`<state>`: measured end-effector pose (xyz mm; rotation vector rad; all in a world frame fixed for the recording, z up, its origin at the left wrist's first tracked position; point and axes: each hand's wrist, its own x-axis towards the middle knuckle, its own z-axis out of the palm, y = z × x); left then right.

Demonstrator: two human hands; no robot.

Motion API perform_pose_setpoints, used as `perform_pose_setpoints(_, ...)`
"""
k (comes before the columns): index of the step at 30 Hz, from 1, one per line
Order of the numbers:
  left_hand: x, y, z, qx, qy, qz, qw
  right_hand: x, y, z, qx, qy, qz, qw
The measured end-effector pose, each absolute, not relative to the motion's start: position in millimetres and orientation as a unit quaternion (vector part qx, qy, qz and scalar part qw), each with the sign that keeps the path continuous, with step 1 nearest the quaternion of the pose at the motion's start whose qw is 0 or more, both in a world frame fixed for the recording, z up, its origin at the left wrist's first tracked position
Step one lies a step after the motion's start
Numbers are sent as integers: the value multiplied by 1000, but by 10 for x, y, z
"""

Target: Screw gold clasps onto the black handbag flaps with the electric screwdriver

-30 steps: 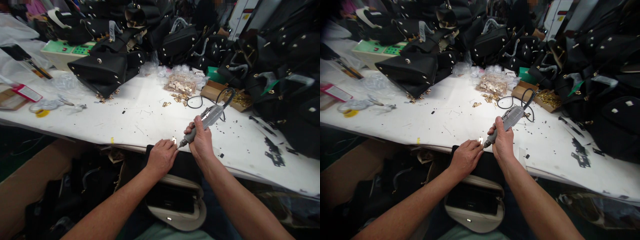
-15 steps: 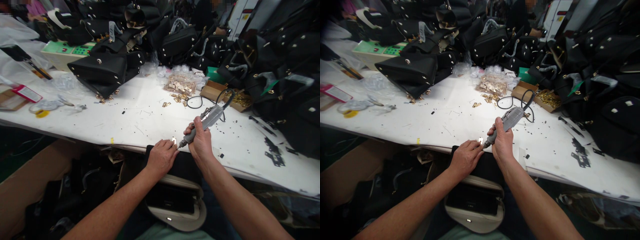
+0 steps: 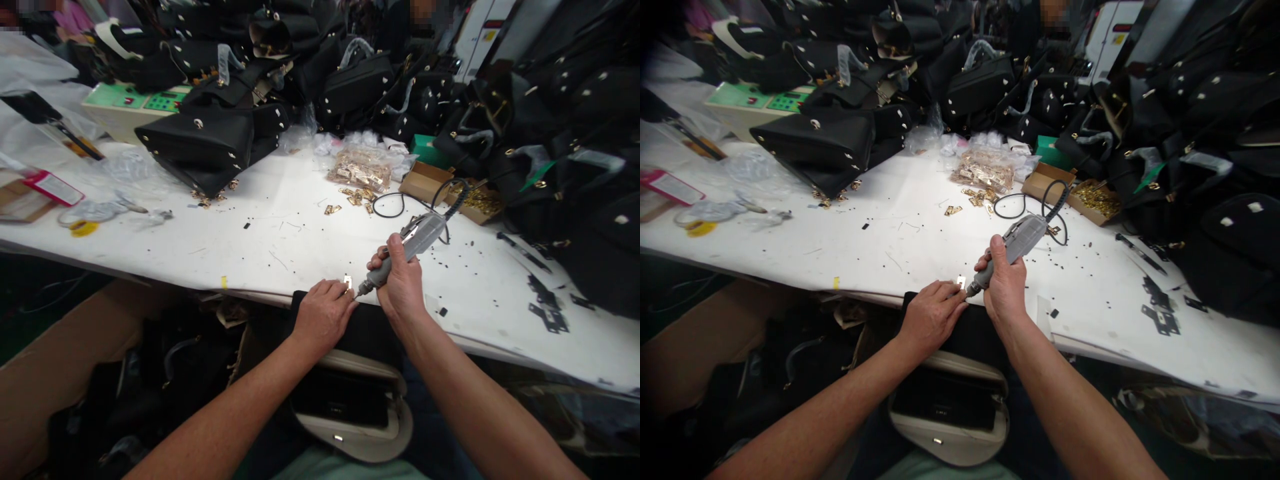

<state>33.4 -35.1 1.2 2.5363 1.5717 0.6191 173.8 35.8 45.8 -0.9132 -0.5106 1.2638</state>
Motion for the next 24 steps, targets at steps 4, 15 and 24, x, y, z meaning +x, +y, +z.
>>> perform_pose_setpoints(4,333,-348,9,833,511,206,46,1733,364,466,-407,-226,562,683)
perform_pose_setpoints(15,333,-353,8,830,511,216,47,1719,358,444,-419,-233,552,682)
perform_pose_setpoints(24,339,-349,34,832,509,220,34,1775,421,481,-424,-244,536,688)
